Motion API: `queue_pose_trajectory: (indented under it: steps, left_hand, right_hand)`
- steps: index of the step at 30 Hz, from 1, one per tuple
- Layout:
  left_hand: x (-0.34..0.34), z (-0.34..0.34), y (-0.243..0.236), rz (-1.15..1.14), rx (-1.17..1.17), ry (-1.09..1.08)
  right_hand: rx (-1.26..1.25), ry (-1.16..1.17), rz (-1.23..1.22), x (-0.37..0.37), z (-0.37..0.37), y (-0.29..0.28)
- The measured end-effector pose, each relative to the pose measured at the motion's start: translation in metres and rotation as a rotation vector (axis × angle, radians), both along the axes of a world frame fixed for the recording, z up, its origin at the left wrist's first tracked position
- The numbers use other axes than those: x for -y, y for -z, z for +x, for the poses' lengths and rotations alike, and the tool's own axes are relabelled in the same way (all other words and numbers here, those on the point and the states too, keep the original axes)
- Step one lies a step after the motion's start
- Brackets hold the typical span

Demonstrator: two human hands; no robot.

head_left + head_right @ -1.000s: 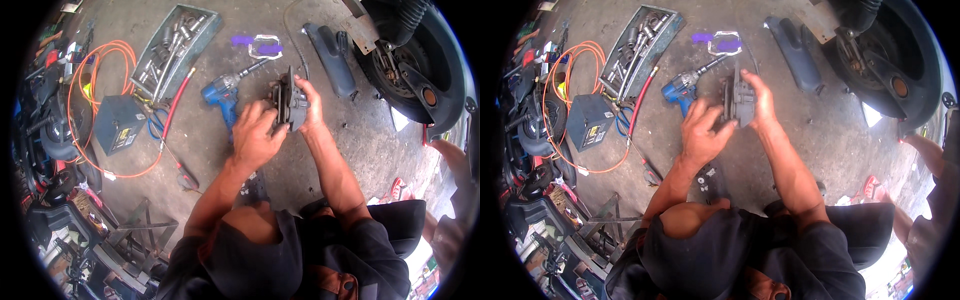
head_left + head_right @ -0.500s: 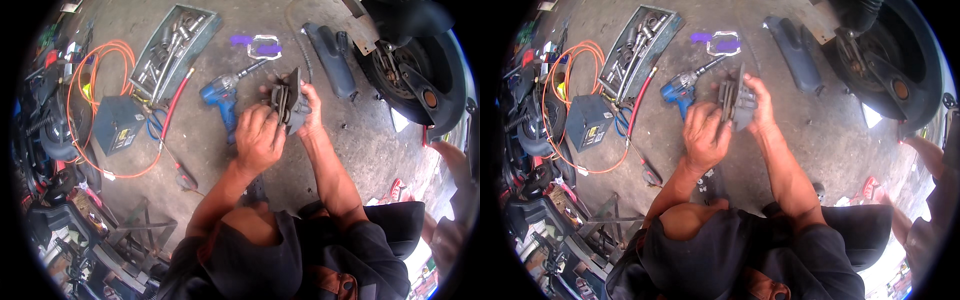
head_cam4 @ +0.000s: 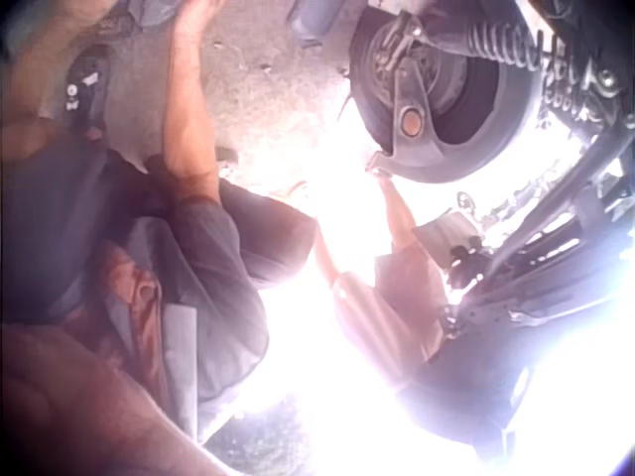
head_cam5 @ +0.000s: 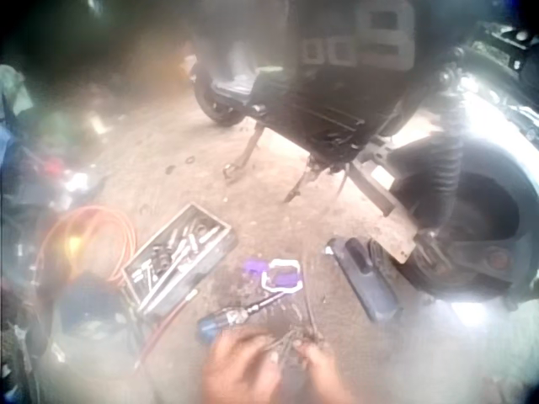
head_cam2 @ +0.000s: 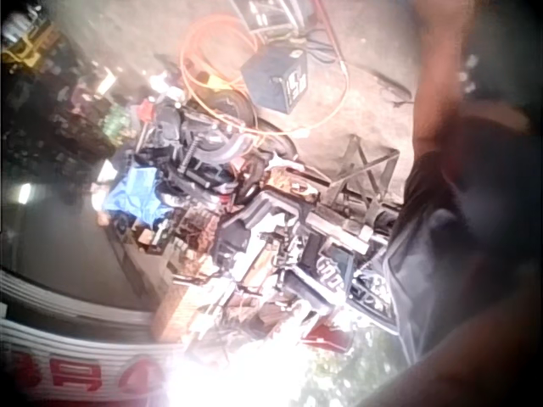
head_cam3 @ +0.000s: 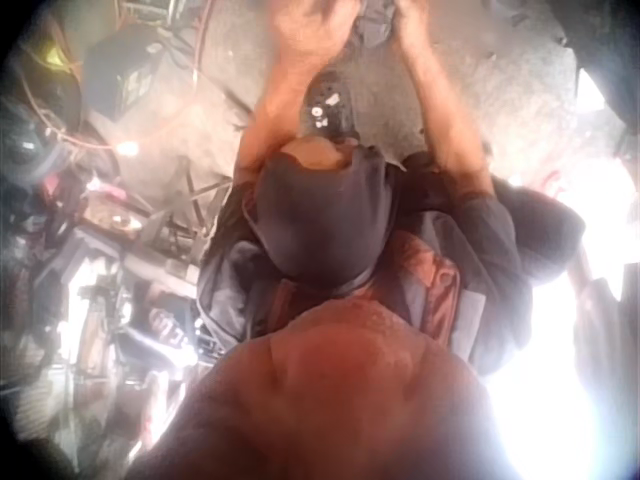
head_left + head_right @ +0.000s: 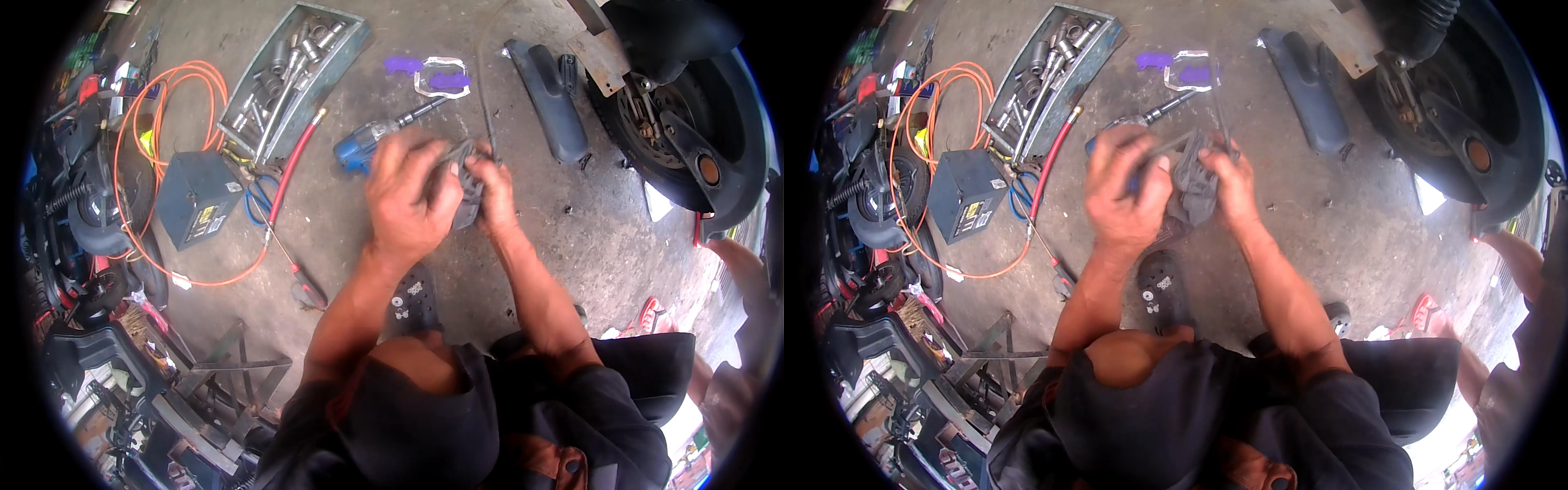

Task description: The person disassembles a brake caliper using a hex tool, removes the old brake pads, inserts new brake pads into the caliper, and secures them using the hex tool.

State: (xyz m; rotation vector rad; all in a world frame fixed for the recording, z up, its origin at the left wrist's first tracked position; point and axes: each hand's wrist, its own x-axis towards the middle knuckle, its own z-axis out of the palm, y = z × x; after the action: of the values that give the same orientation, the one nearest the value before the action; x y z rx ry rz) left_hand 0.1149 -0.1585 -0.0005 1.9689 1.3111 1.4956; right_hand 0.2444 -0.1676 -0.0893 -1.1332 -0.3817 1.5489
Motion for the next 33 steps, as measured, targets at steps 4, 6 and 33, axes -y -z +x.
queue_pose_trajectory:
  steps: [4,6,33]
  left_hand:
    - [-0.012,0.002,-0.021,0.001,0.052,-0.053]
    - [-0.005,-0.009,-0.010,-0.374,0.395,-0.108]
    - [0.035,0.002,0.046,-0.822,0.942,0.180]
  right_hand:
    - [-0.296,0.091,-0.195,0.011,0.005,0.009]
    - [-0.348,0.008,-0.125,0.002,0.021,0.002]
    - [-0.414,-0.070,-0.181,0.006,-0.003,-0.038]
